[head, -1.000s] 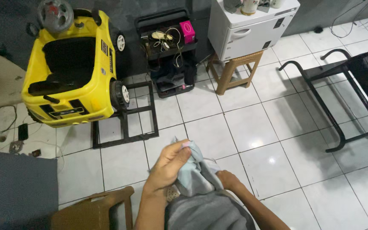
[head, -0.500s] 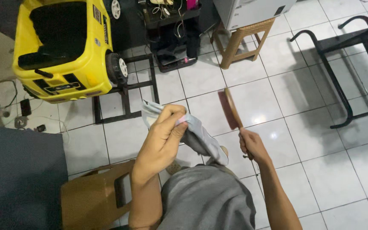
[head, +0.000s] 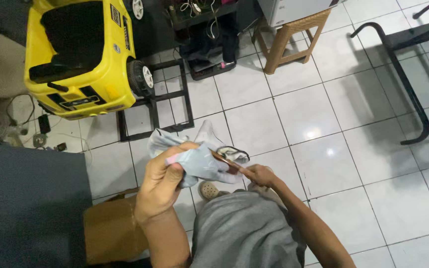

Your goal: The person unfolds and turns a fabric garment by hand while brushing its surfaces with a bristle brush.

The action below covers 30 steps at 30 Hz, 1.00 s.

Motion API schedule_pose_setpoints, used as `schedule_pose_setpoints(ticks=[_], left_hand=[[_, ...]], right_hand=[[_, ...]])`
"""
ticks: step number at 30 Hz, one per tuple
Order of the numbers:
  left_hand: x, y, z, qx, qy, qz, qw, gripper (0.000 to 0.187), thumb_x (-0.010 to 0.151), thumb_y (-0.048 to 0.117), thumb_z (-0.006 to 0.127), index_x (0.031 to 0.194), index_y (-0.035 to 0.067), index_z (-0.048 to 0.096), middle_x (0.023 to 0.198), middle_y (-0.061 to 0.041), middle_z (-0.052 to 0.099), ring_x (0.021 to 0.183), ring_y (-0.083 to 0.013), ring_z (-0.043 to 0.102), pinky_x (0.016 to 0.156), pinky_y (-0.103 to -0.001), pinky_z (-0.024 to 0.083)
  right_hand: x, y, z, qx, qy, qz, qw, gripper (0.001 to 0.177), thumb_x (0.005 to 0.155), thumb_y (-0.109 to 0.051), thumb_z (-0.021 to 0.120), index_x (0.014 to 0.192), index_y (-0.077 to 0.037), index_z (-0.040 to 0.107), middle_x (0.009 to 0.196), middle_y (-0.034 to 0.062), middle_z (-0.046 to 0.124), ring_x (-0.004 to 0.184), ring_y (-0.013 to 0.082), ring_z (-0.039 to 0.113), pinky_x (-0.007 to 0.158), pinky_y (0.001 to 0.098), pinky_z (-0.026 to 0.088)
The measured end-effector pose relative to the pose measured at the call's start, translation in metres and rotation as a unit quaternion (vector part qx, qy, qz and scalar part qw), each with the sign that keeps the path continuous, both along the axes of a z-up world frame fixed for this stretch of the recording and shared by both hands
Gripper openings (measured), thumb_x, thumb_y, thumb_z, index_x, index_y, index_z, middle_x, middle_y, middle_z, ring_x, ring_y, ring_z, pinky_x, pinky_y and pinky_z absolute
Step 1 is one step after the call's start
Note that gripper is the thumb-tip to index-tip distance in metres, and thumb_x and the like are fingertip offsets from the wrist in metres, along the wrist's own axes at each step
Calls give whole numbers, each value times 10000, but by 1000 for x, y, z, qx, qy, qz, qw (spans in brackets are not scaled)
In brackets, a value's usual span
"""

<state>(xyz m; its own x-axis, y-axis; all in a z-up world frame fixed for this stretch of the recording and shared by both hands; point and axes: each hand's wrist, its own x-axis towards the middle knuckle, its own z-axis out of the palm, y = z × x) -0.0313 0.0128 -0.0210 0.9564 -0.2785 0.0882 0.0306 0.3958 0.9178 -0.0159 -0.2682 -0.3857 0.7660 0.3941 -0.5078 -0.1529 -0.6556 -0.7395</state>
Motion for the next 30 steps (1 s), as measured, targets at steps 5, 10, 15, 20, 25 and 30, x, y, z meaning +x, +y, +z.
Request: schedule_pose_setpoints(ticks=[5, 10, 15, 20, 25, 30], left_hand=[[-6, 7, -10, -94, 10, 112, 989, 354, 1098, 276, 587, 1157, -64, 668, 967, -65, 693, 815, -106, 588, 706, -248, 458], [9, -14, 9, 228, -52, 167, 958, 222, 1057, 163, 590, 1085, -27, 700, 808, 12, 618, 732, -46, 533, 645, -222, 442], [15, -44, 19, 327, -19, 170, 929, 177, 1028, 139, 616, 1025, -15, 703, 651, 17, 525, 635, -40, 435, 541, -241, 374], [21, -57, 15, 270, -6, 119, 956, 204, 981, 153, 651, 1072, -7, 739, 624, 36, 560, 594, -27, 432, 505, -228, 351], [22, -37, 5, 114, -24, 192, 974, 238, 1022, 143, 641, 1125, -54, 726, 793, 32, 636, 687, -26, 513, 578, -205, 398], [18, -28, -4, -33, 13, 245, 969, 272, 997, 141, 619, 1164, -63, 687, 865, -11, 689, 716, -55, 570, 615, -217, 445]], right_hand=[[-33, -36, -26, -270, 13, 29, 962, 587, 948, -564, 552, 1003, -22, 771, 969, 212, 749, 911, 371, 714, 814, 473, 562], [-16, -36, 33, 4, 14, -208, 978, 510, 1006, -500, 444, 948, -27, 624, 685, 136, 629, 570, 278, 608, 490, 394, 506], [-20, -9, 153, 467, 90, -326, 817, 556, 1068, -554, 391, 729, -114, 398, 511, -38, 338, 374, 97, 295, 351, 274, 281], [-35, 26, 159, 509, 121, -128, 843, 492, 1109, -454, 383, 771, -99, 433, 615, -17, 413, 503, 93, 382, 454, 267, 341], [-7, 23, 46, 114, -63, 30, 991, 277, 874, -273, 587, 976, -21, 641, 745, 134, 661, 683, 289, 668, 607, 410, 550], [-27, -28, -5, -266, -10, 260, 928, 323, 972, -215, 476, 1203, -83, 660, 1119, 216, 671, 1072, 423, 660, 869, 539, 540]])
